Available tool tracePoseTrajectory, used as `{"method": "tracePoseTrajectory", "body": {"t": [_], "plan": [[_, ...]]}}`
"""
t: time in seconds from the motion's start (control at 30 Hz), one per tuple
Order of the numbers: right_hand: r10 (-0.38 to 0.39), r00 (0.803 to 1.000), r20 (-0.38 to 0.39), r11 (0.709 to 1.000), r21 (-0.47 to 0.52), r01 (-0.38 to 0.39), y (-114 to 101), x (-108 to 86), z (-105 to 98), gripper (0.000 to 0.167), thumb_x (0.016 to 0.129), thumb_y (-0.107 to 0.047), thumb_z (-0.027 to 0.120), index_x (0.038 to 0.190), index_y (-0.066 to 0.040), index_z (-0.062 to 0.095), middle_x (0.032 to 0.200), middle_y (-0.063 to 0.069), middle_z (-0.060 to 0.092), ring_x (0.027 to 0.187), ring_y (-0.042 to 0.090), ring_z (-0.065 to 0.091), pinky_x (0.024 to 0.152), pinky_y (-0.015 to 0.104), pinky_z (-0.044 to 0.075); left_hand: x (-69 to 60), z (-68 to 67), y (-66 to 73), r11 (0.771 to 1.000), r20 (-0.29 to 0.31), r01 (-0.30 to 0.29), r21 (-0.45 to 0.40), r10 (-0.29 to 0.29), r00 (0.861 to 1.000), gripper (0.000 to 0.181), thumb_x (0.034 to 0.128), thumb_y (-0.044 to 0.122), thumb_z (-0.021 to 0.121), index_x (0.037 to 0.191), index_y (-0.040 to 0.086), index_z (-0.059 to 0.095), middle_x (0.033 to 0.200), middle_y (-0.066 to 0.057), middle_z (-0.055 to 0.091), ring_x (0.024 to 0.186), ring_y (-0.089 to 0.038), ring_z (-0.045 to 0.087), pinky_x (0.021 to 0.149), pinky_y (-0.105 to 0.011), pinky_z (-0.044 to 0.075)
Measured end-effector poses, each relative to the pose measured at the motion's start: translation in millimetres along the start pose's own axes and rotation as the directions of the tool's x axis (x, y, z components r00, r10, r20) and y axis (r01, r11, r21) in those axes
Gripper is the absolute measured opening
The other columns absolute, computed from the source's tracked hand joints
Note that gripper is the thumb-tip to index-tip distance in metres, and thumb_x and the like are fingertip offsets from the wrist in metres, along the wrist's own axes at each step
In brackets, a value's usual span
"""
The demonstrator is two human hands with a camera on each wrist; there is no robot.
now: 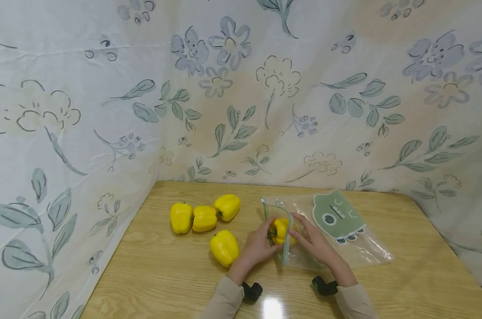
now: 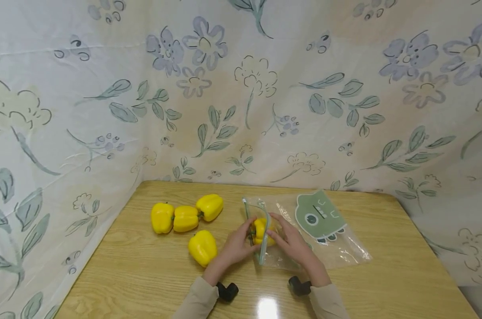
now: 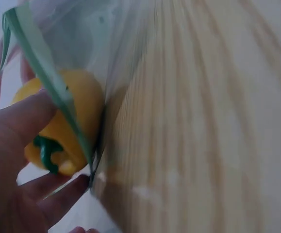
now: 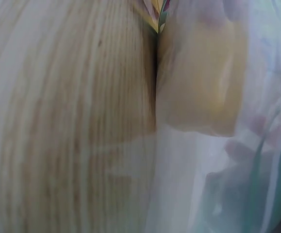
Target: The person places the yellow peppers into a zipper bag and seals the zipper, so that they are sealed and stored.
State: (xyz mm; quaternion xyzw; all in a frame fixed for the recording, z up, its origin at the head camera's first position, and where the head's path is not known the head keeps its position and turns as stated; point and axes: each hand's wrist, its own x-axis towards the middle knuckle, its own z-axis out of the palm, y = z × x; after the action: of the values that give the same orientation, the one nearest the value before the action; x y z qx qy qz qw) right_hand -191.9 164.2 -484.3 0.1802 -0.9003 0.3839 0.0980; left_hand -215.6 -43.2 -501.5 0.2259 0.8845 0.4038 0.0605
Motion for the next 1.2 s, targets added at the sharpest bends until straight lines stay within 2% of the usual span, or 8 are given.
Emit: {"method": "tracePoseTrajectory", "body": {"t": [0.13, 0.23, 0.33, 0.57, 0.8, 0.93, 1.07, 1.2], "plan": [[0.017, 1.0, 0.001, 1.0, 0.007, -0.017, 1.7, -0.5, 1.2, 0.047, 0.093, -0.028, 0.057, 0.136, -0.028, 0.038, 0.136, 0.006, 0.049, 0.125, 0.032, 0.045, 0.095, 0.058, 0.039, -4.7, -6.8, -0.1, 0.996, 0.045, -0.01, 0.088, 0.006, 0.999, 0.082, 0.0813, 0.057, 0.059, 0.148, 0.026, 0.021, 0.144, 0.001, 0.041, 0.125, -0.019, 0.047, 0.104, -0.05, 0.028], [0.027, 1.0, 0.008, 1.0, 0.015, -0.027, 2.2, -0.5, 1.2, 0.047, 0.093, -0.028, 0.056, 0.136, -0.029, 0.038, 0.137, 0.006, 0.048, 0.125, 0.031, 0.044, 0.096, 0.058, 0.039, -5.5, -9.1, -1.5, 0.991, 0.043, -0.013, 0.131, 0.008, 0.999, 0.085, 0.0801, 0.063, 0.054, 0.148, 0.024, 0.02, 0.142, 0.0, 0.043, 0.121, -0.02, 0.051, 0.103, -0.05, 0.029], [0.034, 0.999, 0.016, 0.999, 0.018, -0.034, 2.2, -0.2, 0.5, 0.046, 0.093, -0.029, 0.056, 0.136, -0.028, 0.039, 0.137, 0.007, 0.048, 0.126, 0.032, 0.043, 0.096, 0.059, 0.038, -4.7, -8.6, -3.9, 0.985, 0.021, -0.003, 0.174, 0.0, 1.0, 0.089, 0.0781, 0.067, 0.052, 0.149, 0.023, 0.019, 0.14, -0.001, 0.046, 0.118, -0.021, 0.054, 0.103, -0.049, 0.029], [0.007, 0.999, 0.031, 1.0, -0.003, -0.007, 0.6, 0.6, 0.0, 0.047, 0.093, -0.028, 0.055, 0.137, -0.022, 0.038, 0.136, 0.011, 0.049, 0.123, 0.036, 0.045, 0.093, 0.059, 0.041, -2.7, -5.7, -6.8, 0.973, -0.059, 0.004, 0.229, 0.009, 0.998, 0.089, 0.0751, 0.071, 0.05, 0.144, 0.017, 0.034, 0.124, -0.003, 0.061, 0.105, -0.021, 0.061, 0.096, -0.044, 0.031], [-0.006, 1.0, 0.024, 1.0, -0.003, 0.006, -4.7, 2.0, -2.5, 0.049, 0.093, -0.026, 0.057, 0.138, -0.021, 0.038, 0.135, 0.012, 0.05, 0.12, 0.035, 0.048, 0.09, 0.057, 0.044, -0.1, -5.6, -6.1, 0.96, -0.093, 0.039, 0.278, -0.014, 0.996, 0.086, 0.0747, 0.074, 0.047, 0.143, 0.022, 0.037, 0.12, -0.001, 0.063, 0.099, -0.015, 0.063, 0.095, -0.04, 0.032], [-0.004, 1.0, 0.024, 1.0, -0.003, 0.005, -6.5, 3.1, -3.6, 0.048, 0.093, -0.026, 0.057, 0.137, -0.021, 0.039, 0.134, 0.013, 0.05, 0.119, 0.034, 0.049, 0.089, 0.057, 0.044, 0.2, -5.5, -6.2, 0.969, -0.087, 0.052, 0.241, -0.031, 0.996, 0.086, 0.0733, 0.073, 0.05, 0.143, 0.024, 0.037, 0.12, 0.001, 0.063, 0.101, -0.013, 0.062, 0.096, -0.041, 0.031], [0.003, 1.0, 0.03, 1.0, -0.008, -0.003, -6.5, 3.8, -3.7, 0.048, 0.093, -0.026, 0.056, 0.137, -0.021, 0.039, 0.134, 0.012, 0.05, 0.121, 0.034, 0.048, 0.091, 0.057, 0.043, -0.7, -6.2, -6.1, 0.988, -0.068, 0.06, 0.145, -0.05, 0.996, 0.085, 0.0717, 0.069, 0.057, 0.143, 0.027, 0.036, 0.125, 0.004, 0.06, 0.106, -0.011, 0.059, 0.095, -0.041, 0.03], [0.012, 0.999, 0.033, 1.0, -0.004, -0.012, -7.0, 4.5, -3.2, 0.048, 0.093, -0.027, 0.057, 0.137, -0.022, 0.039, 0.135, 0.011, 0.049, 0.122, 0.035, 0.047, 0.092, 0.058, 0.042, -1.8, -7.3, -4.4, 0.996, -0.066, 0.037, 0.079, -0.032, 0.997, 0.084, 0.0719, 0.065, 0.061, 0.143, 0.026, 0.036, 0.129, 0.004, 0.057, 0.106, -0.012, 0.059, 0.097, -0.045, 0.03]]}}
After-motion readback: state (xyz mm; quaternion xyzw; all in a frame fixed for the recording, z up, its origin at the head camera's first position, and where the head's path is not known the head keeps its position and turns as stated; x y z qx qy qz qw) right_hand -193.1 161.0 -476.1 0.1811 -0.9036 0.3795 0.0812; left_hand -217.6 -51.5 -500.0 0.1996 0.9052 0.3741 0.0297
